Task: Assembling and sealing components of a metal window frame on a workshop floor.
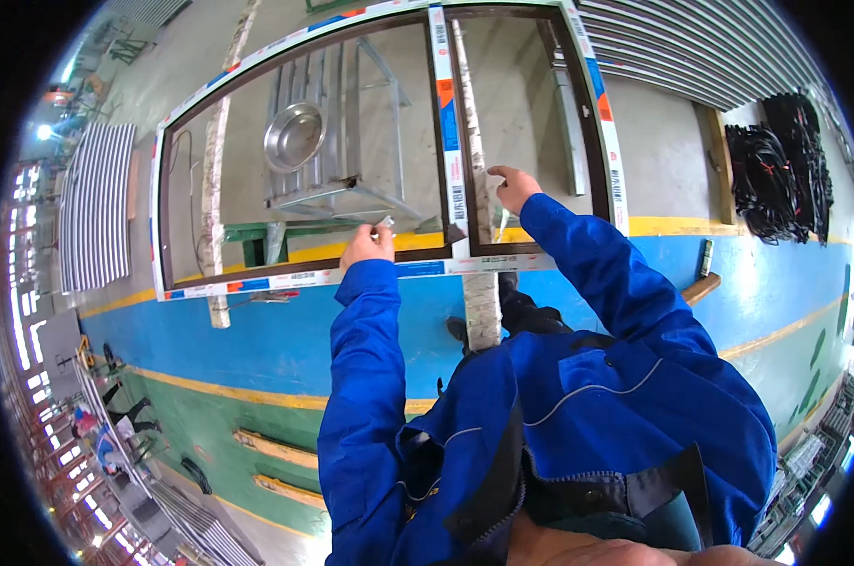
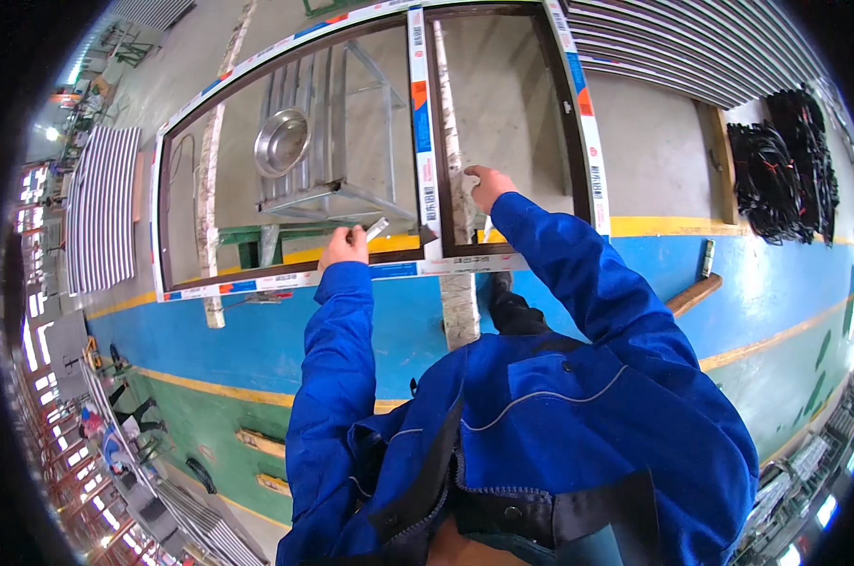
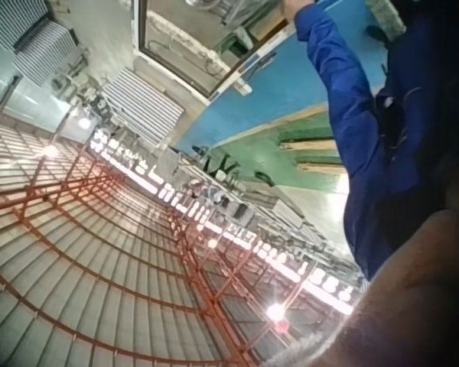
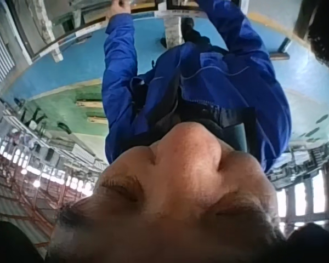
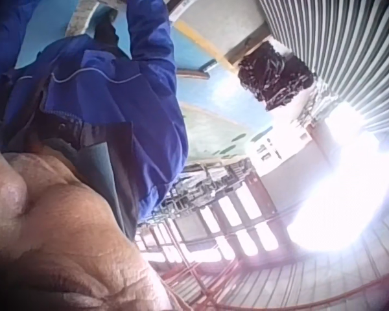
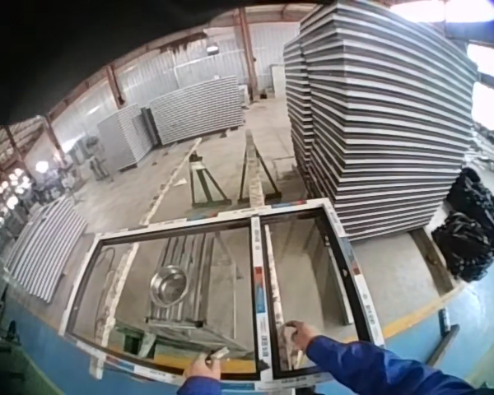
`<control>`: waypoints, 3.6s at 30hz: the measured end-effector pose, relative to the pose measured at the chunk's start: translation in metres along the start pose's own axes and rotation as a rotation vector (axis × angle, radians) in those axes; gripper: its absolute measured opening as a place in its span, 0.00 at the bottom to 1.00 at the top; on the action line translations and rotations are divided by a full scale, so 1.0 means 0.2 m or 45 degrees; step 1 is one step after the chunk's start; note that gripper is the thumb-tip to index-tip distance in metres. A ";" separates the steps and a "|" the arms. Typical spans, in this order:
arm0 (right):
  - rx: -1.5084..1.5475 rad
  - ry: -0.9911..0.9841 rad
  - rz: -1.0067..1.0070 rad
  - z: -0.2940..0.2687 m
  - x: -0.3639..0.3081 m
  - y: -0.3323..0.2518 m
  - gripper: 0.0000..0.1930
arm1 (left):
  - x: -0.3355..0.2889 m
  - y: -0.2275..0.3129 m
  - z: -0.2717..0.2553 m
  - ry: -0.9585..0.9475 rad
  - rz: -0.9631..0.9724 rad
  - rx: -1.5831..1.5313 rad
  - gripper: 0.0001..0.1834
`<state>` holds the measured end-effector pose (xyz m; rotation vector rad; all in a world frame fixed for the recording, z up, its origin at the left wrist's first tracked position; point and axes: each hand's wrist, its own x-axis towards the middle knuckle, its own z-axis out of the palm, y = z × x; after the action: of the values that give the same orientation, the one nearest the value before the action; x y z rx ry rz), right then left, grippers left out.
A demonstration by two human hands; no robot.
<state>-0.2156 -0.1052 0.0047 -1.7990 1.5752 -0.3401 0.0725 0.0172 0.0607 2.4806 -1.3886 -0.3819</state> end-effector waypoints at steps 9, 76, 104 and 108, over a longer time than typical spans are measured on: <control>0.051 -0.018 -0.093 -0.60 -0.10 0.02 0.23 | -0.01 -0.02 0.01 0.104 0.048 -0.059 0.17; -0.400 0.055 0.231 -0.92 -0.76 0.09 0.26 | -0.03 -0.02 -0.02 0.029 0.014 -0.062 0.18; -0.339 0.037 0.255 -1.22 -1.16 0.52 0.25 | 0.03 -0.01 0.01 0.023 0.009 0.073 0.24; -0.293 0.012 0.199 -1.35 -1.00 0.75 0.24 | 0.13 -0.12 0.03 0.003 -0.175 -0.477 0.29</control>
<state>-0.5391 -0.0075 0.1495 -1.8293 1.8101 -0.0964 0.1021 0.0057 0.0434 2.2667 -1.0344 -0.6068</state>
